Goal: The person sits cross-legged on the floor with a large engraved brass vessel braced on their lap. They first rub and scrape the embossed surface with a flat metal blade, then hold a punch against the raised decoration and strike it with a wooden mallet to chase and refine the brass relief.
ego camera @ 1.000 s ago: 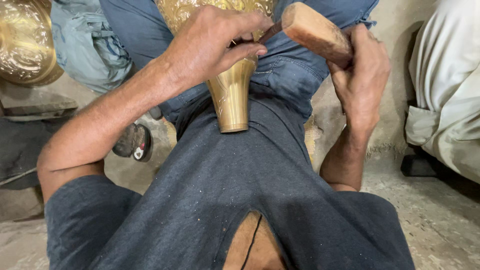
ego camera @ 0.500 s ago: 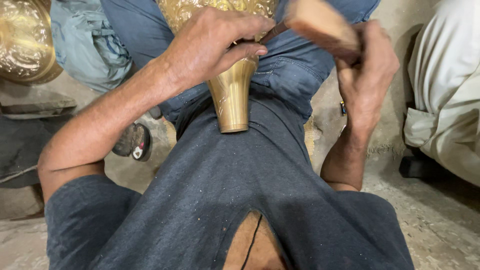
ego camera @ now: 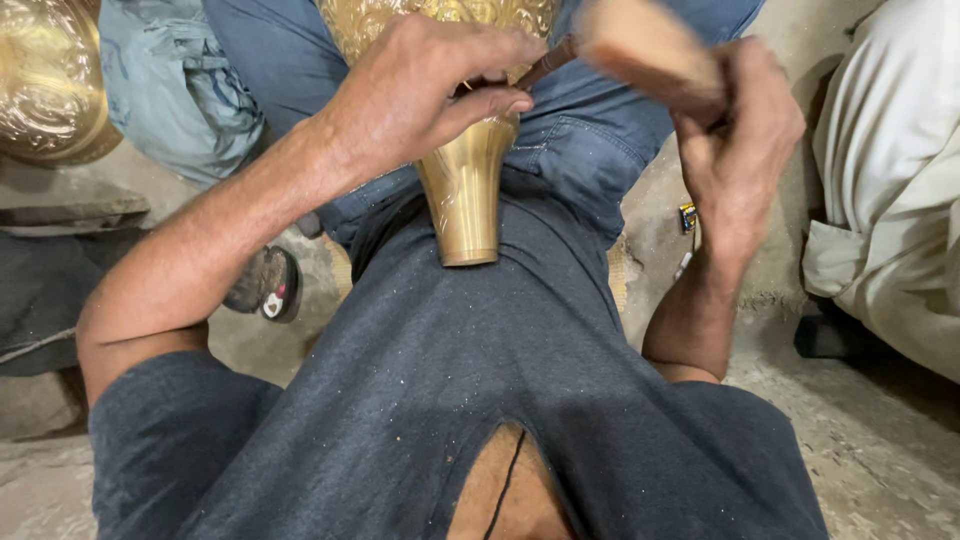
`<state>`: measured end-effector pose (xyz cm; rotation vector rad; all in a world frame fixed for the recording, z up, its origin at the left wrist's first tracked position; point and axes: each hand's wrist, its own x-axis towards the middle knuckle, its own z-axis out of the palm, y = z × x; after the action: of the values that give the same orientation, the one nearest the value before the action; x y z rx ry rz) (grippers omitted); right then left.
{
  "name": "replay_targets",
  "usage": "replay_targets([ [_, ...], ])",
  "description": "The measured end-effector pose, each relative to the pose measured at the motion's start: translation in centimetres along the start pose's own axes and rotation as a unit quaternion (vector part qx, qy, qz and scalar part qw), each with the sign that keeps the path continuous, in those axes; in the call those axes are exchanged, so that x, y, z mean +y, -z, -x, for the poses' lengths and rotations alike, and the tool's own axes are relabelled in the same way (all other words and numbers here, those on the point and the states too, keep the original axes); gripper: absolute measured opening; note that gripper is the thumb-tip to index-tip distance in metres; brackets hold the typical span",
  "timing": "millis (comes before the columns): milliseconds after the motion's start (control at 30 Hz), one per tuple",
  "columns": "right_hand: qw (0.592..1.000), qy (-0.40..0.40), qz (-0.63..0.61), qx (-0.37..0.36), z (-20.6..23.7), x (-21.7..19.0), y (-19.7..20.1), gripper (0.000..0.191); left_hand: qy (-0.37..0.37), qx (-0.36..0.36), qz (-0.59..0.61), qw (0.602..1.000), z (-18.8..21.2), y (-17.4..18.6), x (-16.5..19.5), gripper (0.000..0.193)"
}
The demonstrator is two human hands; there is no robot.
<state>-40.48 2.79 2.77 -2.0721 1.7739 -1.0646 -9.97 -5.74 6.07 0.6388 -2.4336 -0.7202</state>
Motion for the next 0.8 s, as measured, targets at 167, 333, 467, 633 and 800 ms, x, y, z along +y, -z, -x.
replay_targets([
  [167, 0.988, 0.094, 0.109, -0.056, -0.2, 0.2, 0.3, 0.037, 0.025, -0.008, 0.008, 1.000, 0.1, 0.4, 0.0, 0.036],
  [333, 0.997, -0.058, -0.050, -0.015, 0.1, 1.3, 0.1, 0.029, 0.002, 0.016, 0.000, 1.000, 0.3, 0.8, 0.3, 0.034],
  [467, 1.000, -0.002, 0.004, -0.012, -0.1, 1.3, -0.2, 0.035, 0.013, 0.008, 0.010, 1.000, 0.3, 0.8, 0.3, 0.033],
  [633, 0.998, 0.045, 0.037, -0.038, -0.2, 1.5, -0.2, 0.039, 0.025, 0.007, 0.021, 0.999, 0.3, 0.6, -0.1, 0.033],
  [800, 0.997, 0.014, -0.066, -0.034, -0.2, 2.2, 0.1, 0.031, -0.004, 0.029, -0.005, 1.000, 0.7, 0.5, -0.3, 0.032],
])
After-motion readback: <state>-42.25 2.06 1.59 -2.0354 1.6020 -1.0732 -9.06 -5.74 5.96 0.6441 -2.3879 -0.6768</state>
